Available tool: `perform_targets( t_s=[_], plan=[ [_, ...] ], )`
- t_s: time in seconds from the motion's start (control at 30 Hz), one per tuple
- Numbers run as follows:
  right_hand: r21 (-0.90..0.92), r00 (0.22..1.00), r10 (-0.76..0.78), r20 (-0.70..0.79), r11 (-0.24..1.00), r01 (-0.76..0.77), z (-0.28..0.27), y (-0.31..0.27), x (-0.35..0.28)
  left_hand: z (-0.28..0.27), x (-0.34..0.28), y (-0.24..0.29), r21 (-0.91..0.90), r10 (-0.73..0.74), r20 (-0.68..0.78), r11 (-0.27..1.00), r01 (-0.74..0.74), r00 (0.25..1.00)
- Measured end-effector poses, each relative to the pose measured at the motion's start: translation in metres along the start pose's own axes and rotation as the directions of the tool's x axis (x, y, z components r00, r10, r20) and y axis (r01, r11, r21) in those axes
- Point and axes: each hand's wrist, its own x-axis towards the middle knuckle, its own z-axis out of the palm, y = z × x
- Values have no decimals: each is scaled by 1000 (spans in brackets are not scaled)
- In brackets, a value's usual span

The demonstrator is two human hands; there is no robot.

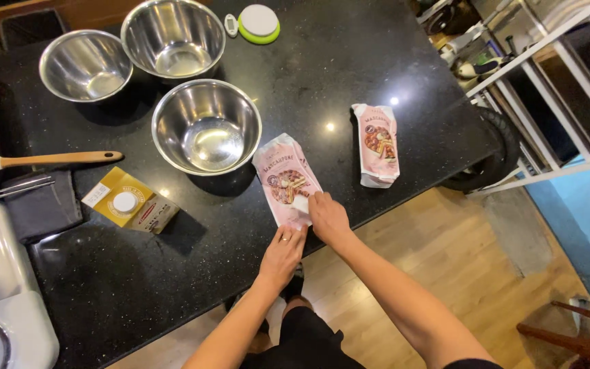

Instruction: Opening packages of mascarpone cheese and scraping the contents into a metal bowl using a scraper.

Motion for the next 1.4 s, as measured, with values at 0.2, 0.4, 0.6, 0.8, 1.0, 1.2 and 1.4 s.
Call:
perform_targets(
  t_s=[0.2,0.4,0.6,0.8,1.0,1.2,1.4],
  plan=[
    [54,985,-7,171,999,-3,-26,-39,-47,-12,-23,-2,7,-103,97,995,103,990],
    [289,980,69,187,950,-122,-68,-63,-15,-41,-16,0,-36,-82,281,995,96,956],
    [229,973,-213,93,955,187,-27,-59,9,-11,-36,-7,-73,-63,85,995,69,994],
    [167,987,-132,96,979,115,-1,-31,38,-21,-29,-12,-33,-68,38,997,69,997],
    [465,923,-342,175,855,229,-38,-56,41,-10,-38,-8,-54,-93,109,994,100,990],
    [365,943,-334,11,879,307,-11,-44,51,-31,-29,-12,-26,-54,67,998,56,996],
    [305,966,-247,80,928,212,15,-45,83,-16,-33,-11,-28,-69,36,997,70,997]
  ],
)
